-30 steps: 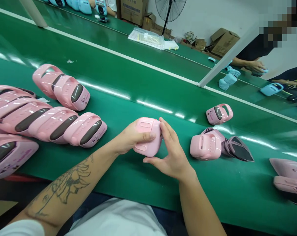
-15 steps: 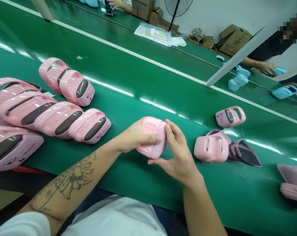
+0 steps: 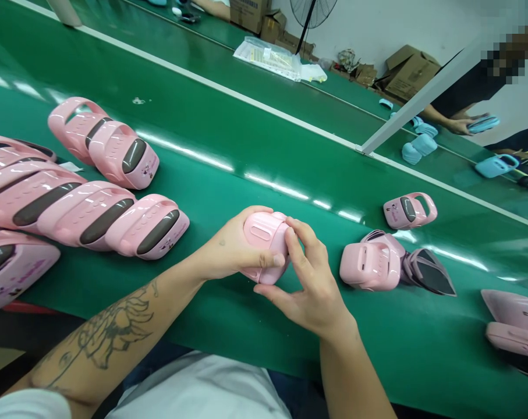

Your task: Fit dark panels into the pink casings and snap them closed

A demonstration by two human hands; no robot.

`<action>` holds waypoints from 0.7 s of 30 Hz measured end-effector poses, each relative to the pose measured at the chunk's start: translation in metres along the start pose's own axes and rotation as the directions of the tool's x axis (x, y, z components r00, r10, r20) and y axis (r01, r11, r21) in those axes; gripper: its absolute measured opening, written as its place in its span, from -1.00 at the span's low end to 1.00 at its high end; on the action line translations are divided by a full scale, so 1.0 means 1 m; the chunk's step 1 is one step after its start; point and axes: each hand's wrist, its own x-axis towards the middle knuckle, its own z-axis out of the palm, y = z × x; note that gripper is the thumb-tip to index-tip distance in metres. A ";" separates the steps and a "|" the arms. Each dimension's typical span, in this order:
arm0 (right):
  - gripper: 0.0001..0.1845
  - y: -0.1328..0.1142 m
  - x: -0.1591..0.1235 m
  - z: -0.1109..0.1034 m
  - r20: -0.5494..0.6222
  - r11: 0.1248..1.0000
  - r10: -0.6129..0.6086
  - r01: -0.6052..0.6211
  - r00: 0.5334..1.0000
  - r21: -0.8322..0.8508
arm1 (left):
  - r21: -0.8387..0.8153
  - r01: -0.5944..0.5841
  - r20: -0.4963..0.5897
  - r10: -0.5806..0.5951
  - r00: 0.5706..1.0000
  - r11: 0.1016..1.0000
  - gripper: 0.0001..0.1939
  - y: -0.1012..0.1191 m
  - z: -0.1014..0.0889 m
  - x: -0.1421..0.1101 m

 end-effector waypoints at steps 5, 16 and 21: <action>0.20 -0.002 0.000 -0.002 0.000 1.000 -0.002 0.002 1.000 0.013 | 0.005 -0.036 -0.013 0.036 0.999 0.999 -0.06 0.001 0.004 0.000; 0.21 -0.022 -0.005 -0.003 -0.014 0.978 0.077 -0.078 0.997 -0.193 | -0.110 0.014 -0.036 -0.018 0.999 0.994 -0.06 0.002 0.007 0.000; 0.20 -0.020 -0.004 0.002 -0.046 0.985 0.068 -0.075 0.997 -0.157 | -0.210 0.027 0.001 -0.027 1.000 0.977 -0.11 -0.001 0.008 0.001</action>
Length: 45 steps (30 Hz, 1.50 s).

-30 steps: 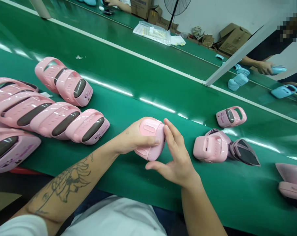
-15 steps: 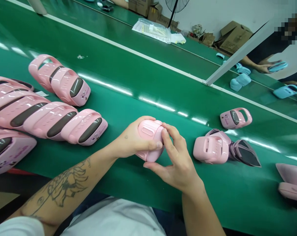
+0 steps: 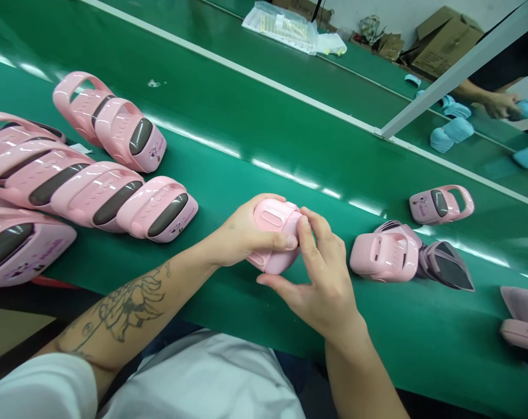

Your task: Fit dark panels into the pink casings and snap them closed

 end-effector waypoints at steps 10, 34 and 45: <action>0.18 0.007 0.003 0.005 -0.069 0.992 -0.082 0.088 0.994 0.095 | 0.026 -0.088 0.089 0.086 0.992 0.996 -0.13 -0.004 -0.005 -0.002; 0.32 0.020 -0.001 0.004 0.061 0.968 -0.020 0.005 0.998 0.250 | 0.020 -0.134 0.085 0.132 0.988 0.991 -0.31 -0.002 -0.007 0.003; 0.22 0.014 0.000 0.008 0.029 0.969 0.015 -0.021 0.999 0.247 | -0.076 -0.081 -0.038 0.078 0.996 0.994 -0.38 -0.007 0.004 0.001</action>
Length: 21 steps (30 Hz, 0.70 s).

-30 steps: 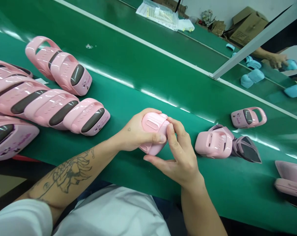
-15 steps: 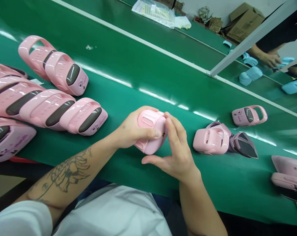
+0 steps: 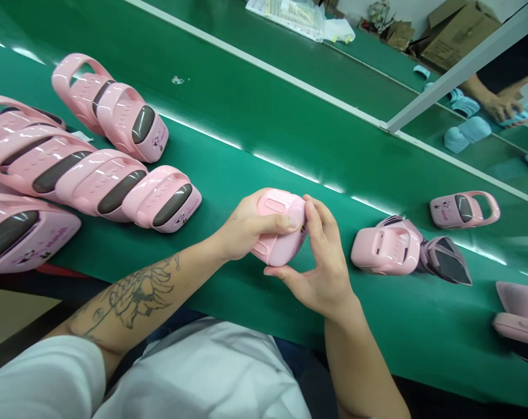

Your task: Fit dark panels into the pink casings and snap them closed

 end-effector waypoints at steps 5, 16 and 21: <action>0.27 0.003 -0.002 0.001 -0.002 0.995 0.052 -0.051 0.999 0.082 | 0.017 -0.085 0.002 0.085 0.996 0.996 -0.28 0.002 -0.003 -0.003; -0.20 -0.023 0.006 0.026 0.226 0.343 0.479 -0.417 0.848 0.842 | 0.021 -0.540 0.108 0.535 0.838 0.841 0.14 -0.004 0.002 -0.021; -0.24 -0.012 0.007 0.020 0.125 0.350 0.537 -0.355 0.834 0.867 | 0.177 -0.491 0.142 0.472 0.870 0.853 0.15 0.004 -0.011 -0.014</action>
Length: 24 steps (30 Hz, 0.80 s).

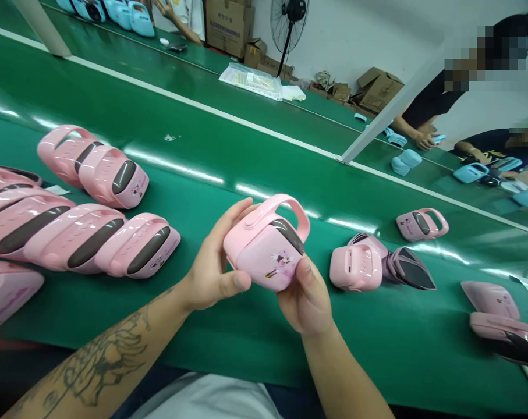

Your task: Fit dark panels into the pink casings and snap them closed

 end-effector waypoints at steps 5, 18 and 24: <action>-0.24 0.001 0.006 -0.010 -0.006 0.990 -0.125 0.124 0.992 -0.065 | 0.069 0.075 0.002 -0.076 0.997 0.995 -0.10 0.000 -0.008 0.009; -0.34 0.000 0.003 -0.013 0.004 0.977 -0.136 0.135 0.991 -0.163 | 0.038 0.060 0.018 -0.061 0.998 0.997 -0.32 0.006 -0.004 0.008; -0.17 0.009 0.000 -0.019 -0.107 0.977 -0.140 0.120 0.984 -0.177 | 0.154 0.129 -0.022 -0.128 0.992 0.980 -0.27 0.003 -0.007 0.006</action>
